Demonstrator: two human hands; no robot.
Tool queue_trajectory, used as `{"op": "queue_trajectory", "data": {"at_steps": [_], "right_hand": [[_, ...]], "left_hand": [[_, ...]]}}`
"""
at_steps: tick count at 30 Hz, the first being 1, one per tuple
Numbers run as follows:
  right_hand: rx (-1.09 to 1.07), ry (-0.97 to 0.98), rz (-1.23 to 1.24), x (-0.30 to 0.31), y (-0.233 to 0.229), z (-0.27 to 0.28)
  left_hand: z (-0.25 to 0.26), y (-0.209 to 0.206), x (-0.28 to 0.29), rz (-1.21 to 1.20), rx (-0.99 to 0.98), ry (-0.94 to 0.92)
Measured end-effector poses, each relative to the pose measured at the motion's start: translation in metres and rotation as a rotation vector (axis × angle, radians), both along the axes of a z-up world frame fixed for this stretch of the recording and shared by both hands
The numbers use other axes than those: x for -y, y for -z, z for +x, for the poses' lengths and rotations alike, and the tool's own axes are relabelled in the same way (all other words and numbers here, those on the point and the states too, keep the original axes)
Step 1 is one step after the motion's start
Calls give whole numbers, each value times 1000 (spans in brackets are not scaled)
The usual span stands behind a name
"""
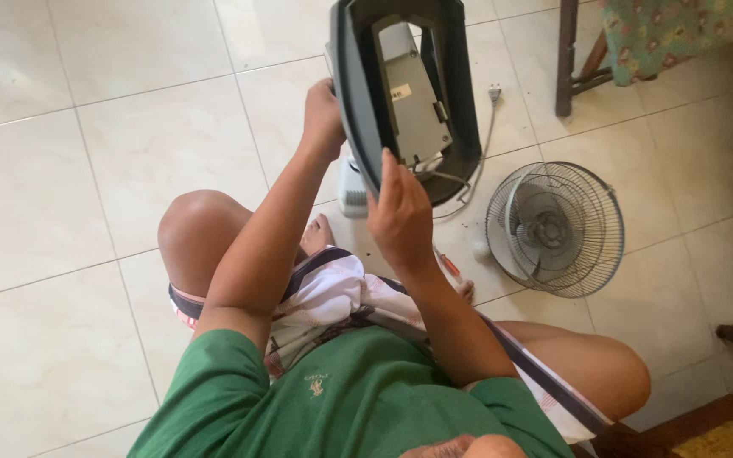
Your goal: The person assembles a table fan by attaching the motor housing to the base, securing the front wire cage, and mounting the fan blade onto the motor shaft. The person uses a screwdriver to tighten the blade nut and completes the assembly.
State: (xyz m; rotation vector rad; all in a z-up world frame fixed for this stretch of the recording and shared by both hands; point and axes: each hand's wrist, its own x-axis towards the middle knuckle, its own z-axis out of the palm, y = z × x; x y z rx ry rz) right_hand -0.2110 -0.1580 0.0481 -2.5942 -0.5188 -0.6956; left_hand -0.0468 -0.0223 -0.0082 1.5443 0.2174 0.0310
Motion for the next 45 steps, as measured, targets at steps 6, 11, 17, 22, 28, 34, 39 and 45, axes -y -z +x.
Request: {"op": "queue_trajectory", "data": {"at_steps": [6, 11, 17, 22, 28, 34, 39, 45], "right_hand": [[38, -5, -93, -21, -8, -8], [-86, -118, -126, -30, -17, -2], [-68, -221, -99, -34, -32, 10], [-88, -328, -141, -14, -46, 29], [-174, -383, 58, 45, -34, 69], [-209, -211, 298, 35, -4, 90], [10, -196, 205, 30, -13, 87], [-221, -307, 330, 26, -35, 85]], "left_hand": [[-10, 39, -19, -306, -27, 128], [-10, 61, -40, -399, 64, 288], [-5, 78, -58, -543, 81, 397], [9, 81, -54, -496, -7, 336], [9, 59, -42, -317, 88, 284], [10, 26, -28, -189, -15, 147], [7, 8, -27, -368, -98, 358], [0, -23, -41, 68, -130, 564]]}}
